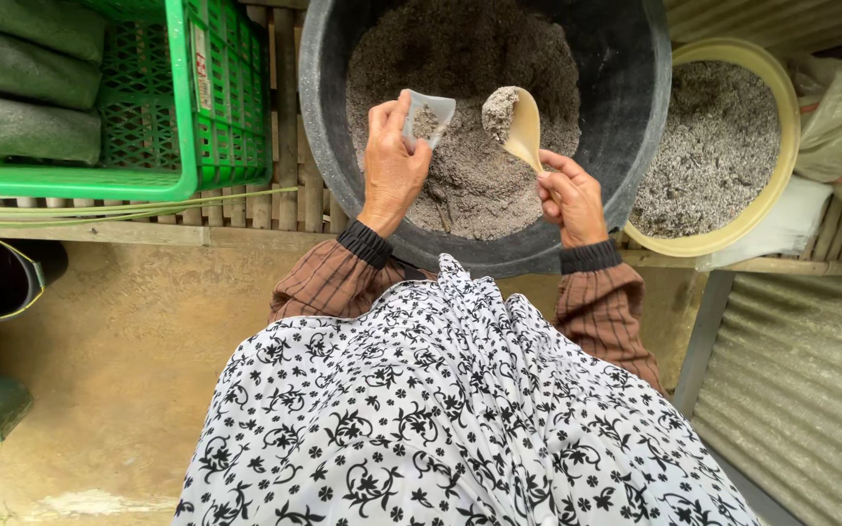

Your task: The person scoops a gray granular material from a large black tub into small plastic bags using a wooden spoon. After filling each bag, they fold the top and place it into a green crate. The process is repeated multiple times.

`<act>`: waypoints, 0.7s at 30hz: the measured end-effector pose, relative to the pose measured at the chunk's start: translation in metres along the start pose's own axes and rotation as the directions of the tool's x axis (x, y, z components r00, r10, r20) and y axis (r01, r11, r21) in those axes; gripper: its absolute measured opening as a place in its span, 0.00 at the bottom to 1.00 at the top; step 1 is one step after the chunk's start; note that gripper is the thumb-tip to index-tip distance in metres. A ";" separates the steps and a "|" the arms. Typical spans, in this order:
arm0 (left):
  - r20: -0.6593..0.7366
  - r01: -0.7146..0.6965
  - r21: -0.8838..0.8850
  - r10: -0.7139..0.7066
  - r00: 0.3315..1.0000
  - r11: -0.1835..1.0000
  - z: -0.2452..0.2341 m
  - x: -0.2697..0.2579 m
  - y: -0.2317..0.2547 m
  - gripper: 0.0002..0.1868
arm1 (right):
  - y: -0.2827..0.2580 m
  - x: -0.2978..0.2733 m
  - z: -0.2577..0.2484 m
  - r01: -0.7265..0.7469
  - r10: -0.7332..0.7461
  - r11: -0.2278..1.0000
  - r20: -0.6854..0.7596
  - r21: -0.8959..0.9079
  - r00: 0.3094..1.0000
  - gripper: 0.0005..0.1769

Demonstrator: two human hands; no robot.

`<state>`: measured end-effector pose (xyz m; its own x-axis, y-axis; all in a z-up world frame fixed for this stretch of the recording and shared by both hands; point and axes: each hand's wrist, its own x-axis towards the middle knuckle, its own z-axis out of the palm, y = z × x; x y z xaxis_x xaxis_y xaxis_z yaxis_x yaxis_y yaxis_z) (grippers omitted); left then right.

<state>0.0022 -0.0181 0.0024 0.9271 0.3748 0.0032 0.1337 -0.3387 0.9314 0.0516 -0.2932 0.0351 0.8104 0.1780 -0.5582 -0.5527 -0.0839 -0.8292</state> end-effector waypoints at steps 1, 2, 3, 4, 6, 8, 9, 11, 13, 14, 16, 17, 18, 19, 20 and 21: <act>-0.002 -0.001 -0.015 0.001 1.000 1.000 0.000 0.000 0.001 0.33 | -0.011 -0.007 0.004 0.021 -0.020 1.000 0.016 -0.021 1.000 0.19; -0.004 -0.001 -0.031 0.001 1.000 1.000 0.001 0.000 0.002 0.33 | -0.020 -0.013 0.009 0.042 -0.041 0.998 0.033 -0.042 0.999 0.19; -0.004 -0.003 -0.047 0.003 1.000 0.999 0.002 0.000 0.003 0.34 | -0.028 -0.018 0.015 0.062 -0.059 0.997 0.057 -0.053 0.997 0.19; 0.001 -0.001 -0.055 0.001 1.000 0.998 0.002 0.000 0.004 0.34 | -0.034 -0.023 0.022 0.082 -0.077 0.995 0.082 -0.064 0.994 0.20; 0.009 -0.001 -0.073 0.001 1.000 0.997 0.003 0.001 0.005 0.34 | -0.043 -0.028 0.036 0.124 -0.111 0.985 0.114 -0.120 0.987 0.20; -0.003 -0.010 -0.049 0.010 1.000 0.999 0.004 0.001 0.005 0.34 | -0.045 -0.030 0.053 0.163 -0.138 0.965 0.131 -0.204 0.982 0.21; -0.006 -0.014 -0.035 0.014 1.000 0.999 0.003 0.001 0.005 0.34 | -0.044 -0.030 0.062 0.196 -0.169 0.941 0.120 -0.275 0.978 0.22; 0.005 0.000 -0.074 0.001 1.000 0.997 0.002 0.001 0.003 0.35 | -0.040 -0.030 0.078 0.256 -0.234 0.874 0.105 -0.413 0.967 0.23; 0.001 -0.006 -0.079 0.007 1.000 0.997 0.001 0.002 0.002 0.35 | -0.035 -0.035 0.090 0.296 -0.297 0.782 0.089 -0.549 0.951 0.25; -0.009 -0.019 -0.064 0.018 1.000 0.998 0.000 0.003 0.001 0.35 | -0.033 -0.037 0.094 0.309 -0.329 0.727 0.084 -0.613 0.941 0.26; -0.012 -0.018 -0.055 0.018 1.000 0.998 0.000 0.003 -0.001 0.34 | -0.028 -0.042 0.101 0.403 -0.434 0.620 0.134 -0.673 0.891 0.27; -0.007 -0.007 -0.061 0.007 1.000 0.998 0.000 0.003 -0.002 0.34 | -0.025 -0.044 0.103 0.446 -0.482 0.560 0.164 -0.698 0.861 0.28; -0.001 0.005 -0.067 -0.005 1.000 0.998 -0.001 0.002 -0.003 0.34 | -0.023 -0.046 0.104 0.480 -0.518 0.500 0.196 -0.720 0.833 0.27; -0.012 -0.015 -0.059 0.014 1.000 0.998 -0.001 0.002 -0.004 0.34 | -0.020 -0.047 0.105 0.511 -0.550 0.439 0.229 -0.739 0.803 0.27; -0.023 -0.034 -0.051 0.033 0.999 0.998 -0.002 0.001 -0.005 0.35 | -0.017 -0.048 0.105 0.539 -0.579 0.375 0.264 -0.754 0.771 0.27; -0.034 -0.055 -0.042 0.053 0.998 0.998 -0.003 0.002 -0.005 0.35 | -0.016 -0.046 0.105 0.527 -0.596 0.342 0.254 -0.778 0.762 0.27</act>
<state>0.0023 -0.0131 -0.0017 0.9204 0.3855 0.0651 0.0680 -0.3220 0.9443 0.0031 -0.1972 0.0771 0.8972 0.4350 0.0764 0.3894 -0.6975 -0.6015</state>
